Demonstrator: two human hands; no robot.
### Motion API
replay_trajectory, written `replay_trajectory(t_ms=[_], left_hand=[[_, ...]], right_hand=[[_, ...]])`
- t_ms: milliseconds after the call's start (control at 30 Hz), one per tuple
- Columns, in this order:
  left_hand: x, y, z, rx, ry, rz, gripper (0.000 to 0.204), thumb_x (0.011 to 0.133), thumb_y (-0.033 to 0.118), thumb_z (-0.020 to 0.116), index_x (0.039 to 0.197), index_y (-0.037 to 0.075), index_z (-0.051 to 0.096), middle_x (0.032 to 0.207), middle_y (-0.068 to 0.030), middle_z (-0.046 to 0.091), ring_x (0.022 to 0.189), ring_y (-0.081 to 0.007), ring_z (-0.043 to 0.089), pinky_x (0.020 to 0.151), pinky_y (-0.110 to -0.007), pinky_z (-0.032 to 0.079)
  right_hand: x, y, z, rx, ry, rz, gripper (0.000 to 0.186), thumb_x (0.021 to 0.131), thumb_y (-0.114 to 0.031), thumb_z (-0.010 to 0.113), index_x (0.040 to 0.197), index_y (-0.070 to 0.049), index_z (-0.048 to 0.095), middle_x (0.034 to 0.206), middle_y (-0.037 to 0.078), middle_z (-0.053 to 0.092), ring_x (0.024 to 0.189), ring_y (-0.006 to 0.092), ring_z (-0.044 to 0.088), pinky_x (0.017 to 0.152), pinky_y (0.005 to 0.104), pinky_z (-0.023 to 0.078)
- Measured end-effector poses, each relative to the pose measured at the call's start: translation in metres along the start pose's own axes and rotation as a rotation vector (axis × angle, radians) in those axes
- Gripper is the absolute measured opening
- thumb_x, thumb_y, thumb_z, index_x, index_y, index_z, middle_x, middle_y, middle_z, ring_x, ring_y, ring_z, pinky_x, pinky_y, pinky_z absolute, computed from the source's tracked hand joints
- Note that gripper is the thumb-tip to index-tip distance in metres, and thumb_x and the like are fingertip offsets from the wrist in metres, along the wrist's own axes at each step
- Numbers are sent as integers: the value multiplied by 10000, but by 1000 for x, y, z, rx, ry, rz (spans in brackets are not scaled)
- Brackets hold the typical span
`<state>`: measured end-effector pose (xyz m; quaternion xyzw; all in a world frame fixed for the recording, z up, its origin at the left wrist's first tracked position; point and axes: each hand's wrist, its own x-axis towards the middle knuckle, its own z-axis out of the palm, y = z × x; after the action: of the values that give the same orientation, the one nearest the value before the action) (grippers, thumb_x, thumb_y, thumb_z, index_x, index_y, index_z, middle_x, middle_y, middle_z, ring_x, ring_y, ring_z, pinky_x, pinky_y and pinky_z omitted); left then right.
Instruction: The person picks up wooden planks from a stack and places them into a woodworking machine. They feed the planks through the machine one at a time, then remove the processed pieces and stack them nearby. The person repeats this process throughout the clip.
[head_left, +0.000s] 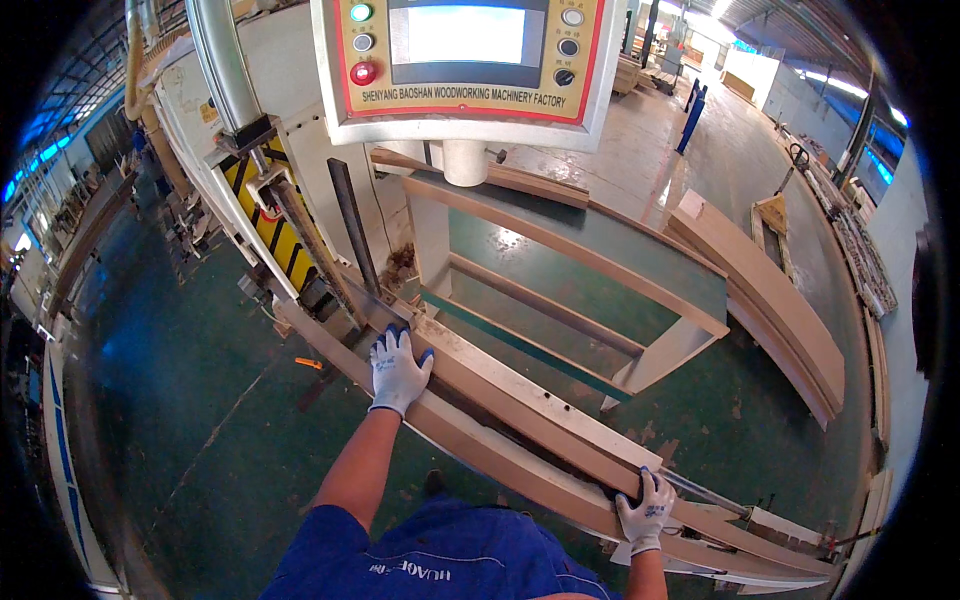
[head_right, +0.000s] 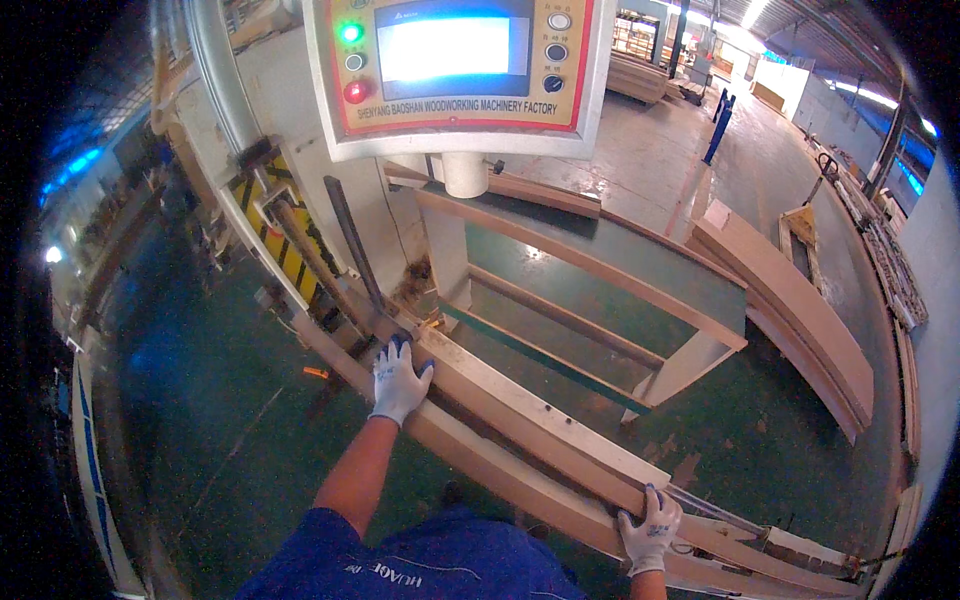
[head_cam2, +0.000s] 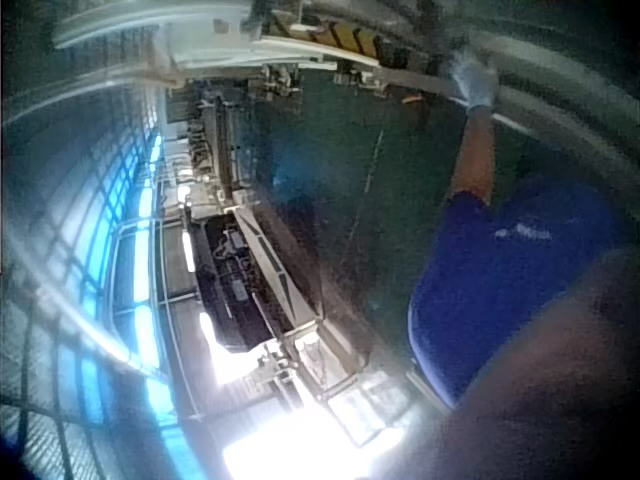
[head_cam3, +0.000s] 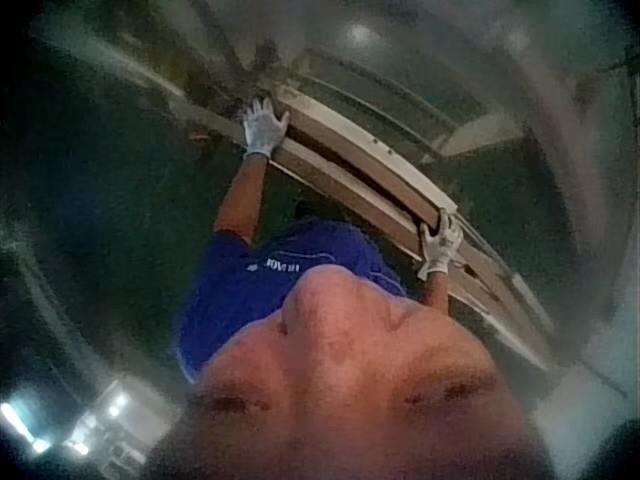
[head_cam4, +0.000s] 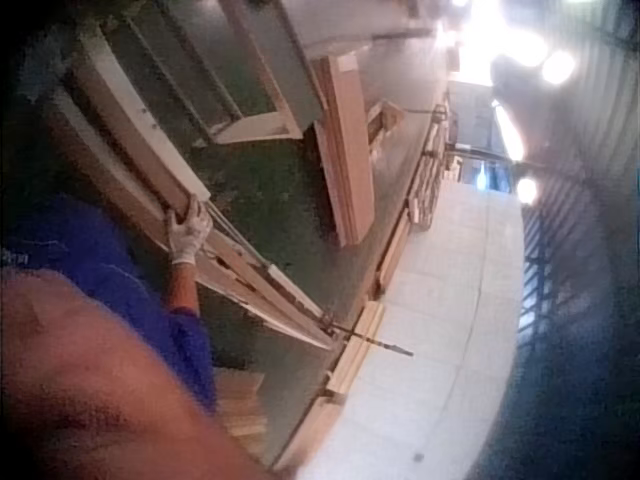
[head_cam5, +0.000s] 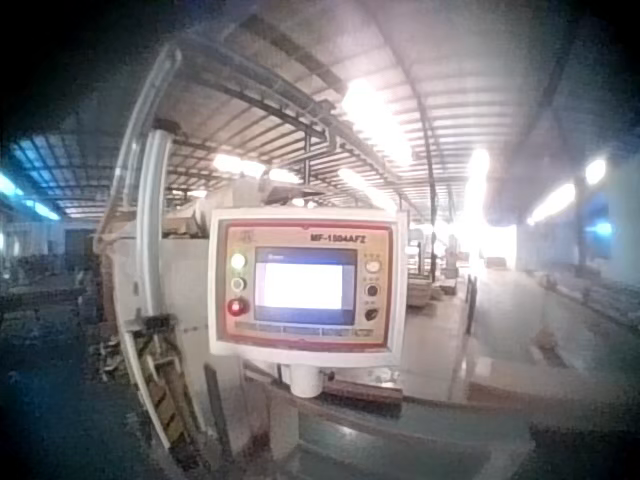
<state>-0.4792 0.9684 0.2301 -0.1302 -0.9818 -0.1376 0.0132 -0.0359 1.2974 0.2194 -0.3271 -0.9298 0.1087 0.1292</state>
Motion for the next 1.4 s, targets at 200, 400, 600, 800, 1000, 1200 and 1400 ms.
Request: replay_trajectory(t_ms=[200,400,600,800,1000,1200,1400], left_hand=[[1,0,0,-11,-7,-6,828,973,531,638,1571,-5,434,1642,-298,378,1468,-524,405,1244,-586,293],[1,1,0,-2,-12,-6,824,967,525,650,1567,1,439,1634,-300,388,1476,-512,399,1248,-583,287],[2,-2,3,1,5,6,831,966,525,652,1562,-14,439,1635,-300,387,1476,-511,400,1247,-580,290],[0,3,-3,-10,11,6,828,971,523,645,1563,-18,442,1627,-300,402,1477,-514,399,1251,-567,290],[1,-3,7,15,53,24,827,965,522,649,1543,-38,460,1606,-302,427,1457,-481,436,1241,-571,301],[1,-3,9,18,89,46,816,960,510,655,1524,-50,470,1555,-302,477,1419,-465,474,1229,-582,310],[2,-2,7,16,65,27,812,959,503,656,1530,-44,468,1571,-301,462,1449,-471,446,1242,-582,293]], right_hand=[[-1,5,5,8,43,-40,784,666,-335,886,1370,-94,636,1318,199,602,1263,431,521,1144,566,371],[0,4,4,0,55,-51,768,663,-337,881,1348,-84,644,1301,202,608,1247,433,528,1126,566,382],[0,3,3,-11,47,-45,773,660,-334,887,1350,-91,637,1295,199,608,1241,430,531,1115,565,387],[0,2,3,-16,66,-61,770,656,-323,890,1346,-93,635,1288,196,610,1233,424,538,1109,563,392],[0,2,3,-13,72,-69,771,650,-317,894,1340,-86,638,1286,197,612,1233,424,540,1109,560,395],[0,3,3,-2,56,-58,782,643,-308,897,1342,-60,647,1285,203,614,1239,426,538,1120,561,393],[0,1,2,-9,64,-52,771,648,-304,893,1338,-58,651,1293,203,613,1245,425,536,1123,559,392]])
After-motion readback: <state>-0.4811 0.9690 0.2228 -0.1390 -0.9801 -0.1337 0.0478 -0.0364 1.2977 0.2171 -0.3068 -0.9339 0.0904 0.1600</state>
